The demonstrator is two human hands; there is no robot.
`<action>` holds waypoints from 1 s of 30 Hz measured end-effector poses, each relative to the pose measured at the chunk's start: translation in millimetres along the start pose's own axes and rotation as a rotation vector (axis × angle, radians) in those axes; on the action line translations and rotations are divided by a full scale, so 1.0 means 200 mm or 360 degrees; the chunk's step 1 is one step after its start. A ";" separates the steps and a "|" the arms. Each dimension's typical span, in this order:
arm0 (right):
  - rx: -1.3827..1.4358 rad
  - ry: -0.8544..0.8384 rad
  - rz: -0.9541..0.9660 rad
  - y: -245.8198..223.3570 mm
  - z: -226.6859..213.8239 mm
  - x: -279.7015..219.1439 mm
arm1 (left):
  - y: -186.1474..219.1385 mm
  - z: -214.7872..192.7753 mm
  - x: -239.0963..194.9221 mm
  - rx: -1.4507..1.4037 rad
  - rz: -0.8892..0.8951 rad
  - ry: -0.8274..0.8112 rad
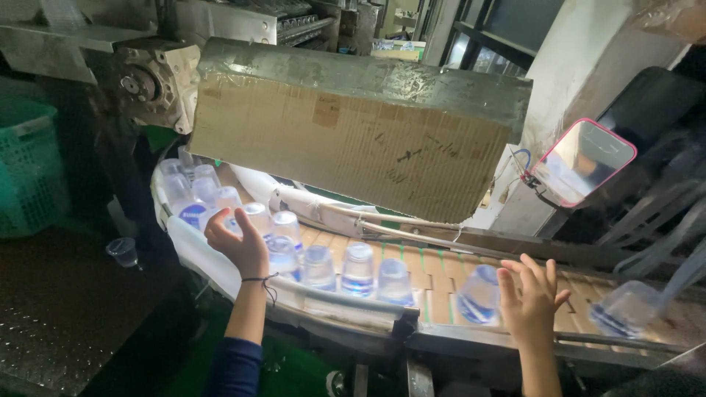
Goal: The person repeatedly picks up clear plastic cups from a curved conveyor belt and reorients them upright before placing them back on the belt. The hands work continuously along the belt, handling cups one at a time or in small groups to ensure consistent orientation as they move forward.
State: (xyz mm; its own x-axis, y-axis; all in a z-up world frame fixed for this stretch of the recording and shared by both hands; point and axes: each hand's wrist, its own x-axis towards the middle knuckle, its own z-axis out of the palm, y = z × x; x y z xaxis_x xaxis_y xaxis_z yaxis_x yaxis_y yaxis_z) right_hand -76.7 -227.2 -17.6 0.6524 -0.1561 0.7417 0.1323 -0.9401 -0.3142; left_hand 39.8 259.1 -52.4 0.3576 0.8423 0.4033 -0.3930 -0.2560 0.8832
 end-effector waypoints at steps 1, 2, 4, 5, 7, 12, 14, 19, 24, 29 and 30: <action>0.0012 0.0007 0.0015 0.00 0.00 0.00 | 0.02 0.00 0.00 0.0043 0.0118 0.0000; 0.0021 0.0006 0.0025 0.00 0.00 0.00 | 0.02 0.00 -0.01 0.0089 0.0228 0.0003; 0.0028 0.0069 0.0009 -0.04 -0.01 -0.04 | 0.00 0.00 -0.01 0.0096 0.0182 0.0044; 0.0036 0.0142 -0.0012 -0.07 -0.02 -0.04 | -0.01 0.00 -0.01 0.0093 0.0140 0.0089; -0.0023 0.0271 -0.0165 -0.16 -0.01 -0.04 | -0.03 0.02 0.00 0.0094 0.0093 0.0104; 0.0300 0.0213 -0.0510 -0.66 0.04 0.03 | 0.00 0.00 0.00 0.0090 -0.0038 0.0077; 0.0616 -0.0120 -0.0857 -0.88 0.06 0.07 | -0.02 0.01 0.01 0.0083 -0.0102 0.0088; -0.0201 -0.0979 -0.0855 -0.87 0.25 0.06 | -0.09 0.01 0.02 0.0141 -0.0147 0.0012; -0.1384 -0.0266 -0.0512 -0.36 0.30 0.04 | -0.19 0.05 0.02 0.0122 -0.0056 -0.0023; -0.0150 -0.0688 -0.0406 -0.70 0.10 0.14 | -0.16 0.06 0.01 0.0230 -0.0032 -0.0110; -0.0146 -0.0684 -0.0393 -0.69 0.20 0.19 | -0.16 0.05 0.01 0.0231 -0.0023 -0.0121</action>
State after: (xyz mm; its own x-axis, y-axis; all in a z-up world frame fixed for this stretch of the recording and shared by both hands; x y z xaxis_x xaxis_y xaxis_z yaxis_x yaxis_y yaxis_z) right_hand -41.1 -91.0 29.7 0.8607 0.1952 0.4703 0.2680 -0.9590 -0.0923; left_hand 62.0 264.4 -76.5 0.4276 0.8094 0.4026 -0.2629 -0.3147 0.9120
